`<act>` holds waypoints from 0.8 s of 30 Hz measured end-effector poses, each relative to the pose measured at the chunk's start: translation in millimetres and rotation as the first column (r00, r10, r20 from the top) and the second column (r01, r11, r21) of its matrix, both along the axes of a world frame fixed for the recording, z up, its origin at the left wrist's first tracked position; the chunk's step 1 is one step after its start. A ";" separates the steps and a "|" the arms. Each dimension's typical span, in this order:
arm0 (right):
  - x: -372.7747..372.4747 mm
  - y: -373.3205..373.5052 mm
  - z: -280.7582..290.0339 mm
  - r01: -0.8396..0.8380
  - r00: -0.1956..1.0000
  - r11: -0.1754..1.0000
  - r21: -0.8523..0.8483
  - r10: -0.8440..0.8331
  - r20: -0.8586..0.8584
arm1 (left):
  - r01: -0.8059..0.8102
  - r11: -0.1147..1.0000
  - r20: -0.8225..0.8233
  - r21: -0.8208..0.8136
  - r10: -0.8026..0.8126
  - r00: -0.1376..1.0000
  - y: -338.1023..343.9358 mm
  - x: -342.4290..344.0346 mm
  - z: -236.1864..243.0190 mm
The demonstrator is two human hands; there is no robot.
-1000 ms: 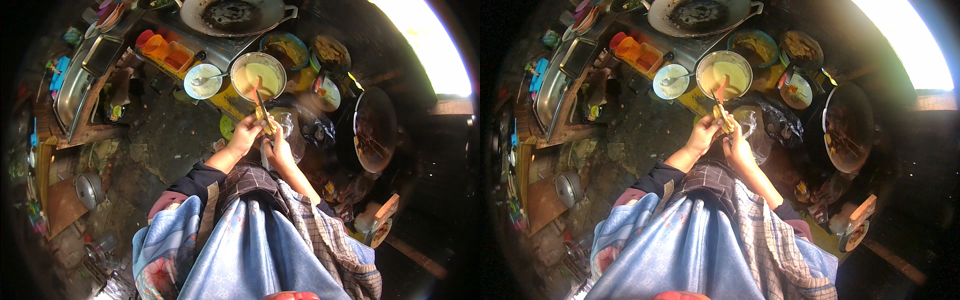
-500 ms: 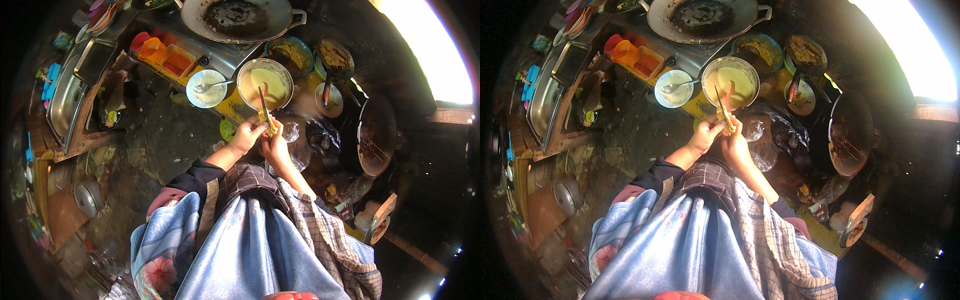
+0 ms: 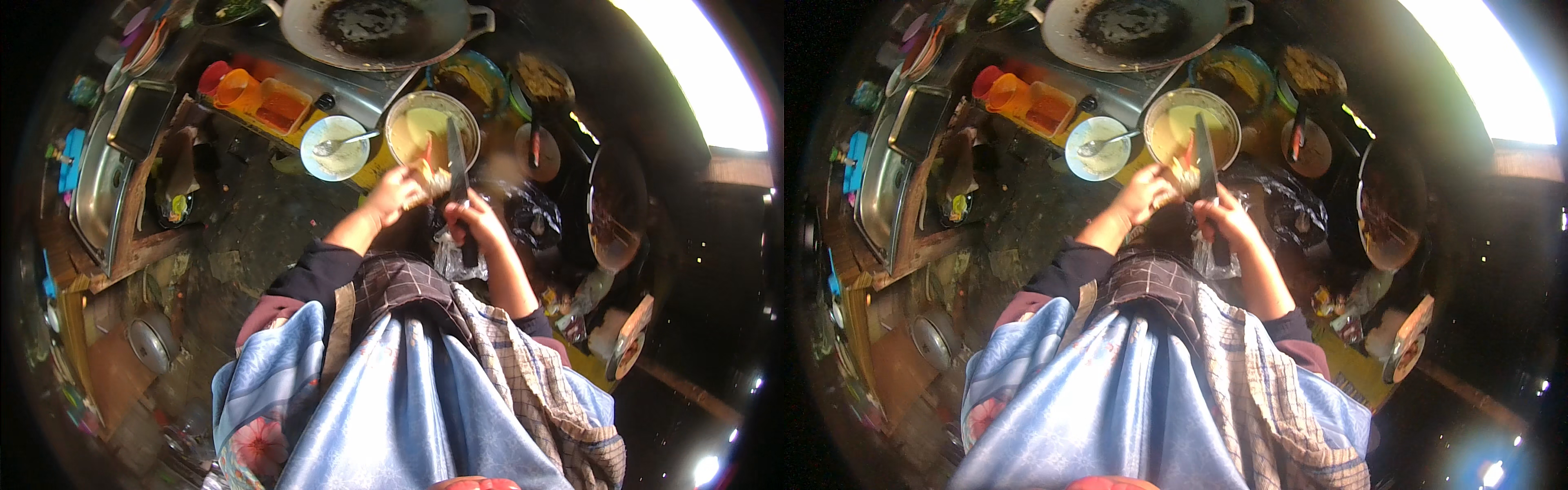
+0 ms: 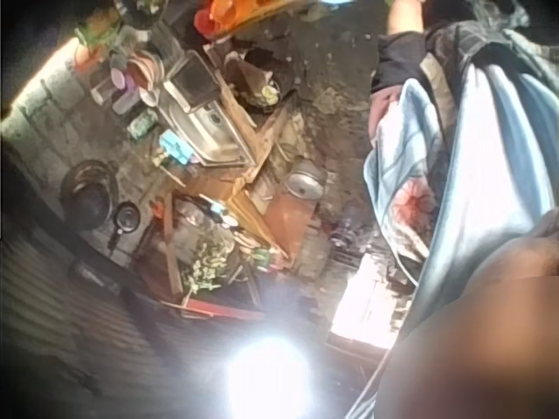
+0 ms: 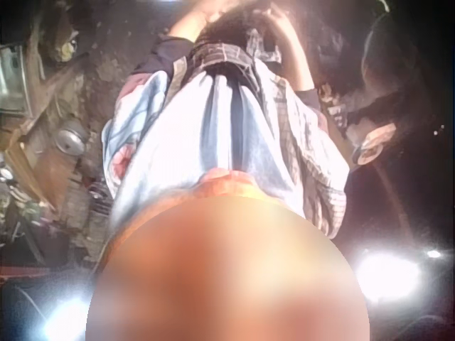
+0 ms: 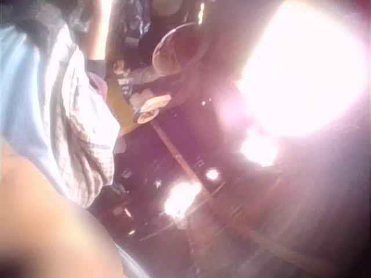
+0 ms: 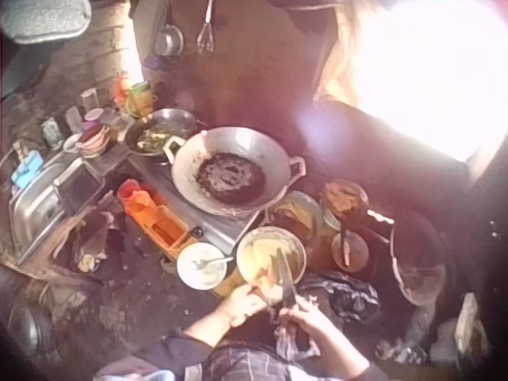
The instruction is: The person washes a purple cup, a white bowl, and a metal tray in a sink, then rinses them under running water. The person then moves to the stove, uses a slotted spoon to transfer cooked food from a wok onto a metal tray, and places the tray on the counter.
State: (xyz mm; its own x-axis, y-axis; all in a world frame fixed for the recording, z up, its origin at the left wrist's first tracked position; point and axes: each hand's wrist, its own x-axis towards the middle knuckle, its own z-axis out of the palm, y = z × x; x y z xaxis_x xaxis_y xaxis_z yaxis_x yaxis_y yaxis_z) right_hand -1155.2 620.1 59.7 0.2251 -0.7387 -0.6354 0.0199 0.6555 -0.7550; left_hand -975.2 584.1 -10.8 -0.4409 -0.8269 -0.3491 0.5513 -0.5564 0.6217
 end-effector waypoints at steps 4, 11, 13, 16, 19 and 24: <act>-49.9 -2.4 31.9 0.203 0.968 0.965 -0.165 -0.173 0.183 | 0.010 0.955 0.333 -0.295 0.093 0.938 -45.3 5.0 9.9; -117.5 37.8 11.7 0.089 0.990 0.990 -0.112 -0.100 -0.102 | 0.750 0.418 0.569 -0.513 -0.488 0.662 7.3 -70.8 41.2; -122.6 42.2 -25.1 0.045 0.992 0.998 -0.053 -0.051 -0.112 | 0.942 0.133 0.838 -0.309 -0.431 0.335 32.4 -107.2 24.2; -131.2 41.1 -84.7 0.033 0.859 0.999 -0.030 -0.044 -0.511 | 0.926 0.364 0.994 -0.103 0.019 0.103 28.8 -143.9 -24.8; -150.5 35.4 -125.3 -0.085 0.644 0.976 -0.198 -0.098 -0.759 | 0.736 0.652 0.982 -0.184 0.150 0.112 13.9 -154.7 -64.7; -166.9 43.1 -137.3 -0.124 0.659 0.979 -0.163 -0.041 -0.751 | 0.659 0.731 0.976 -0.176 0.216 0.021 22.1 -185.0 -74.8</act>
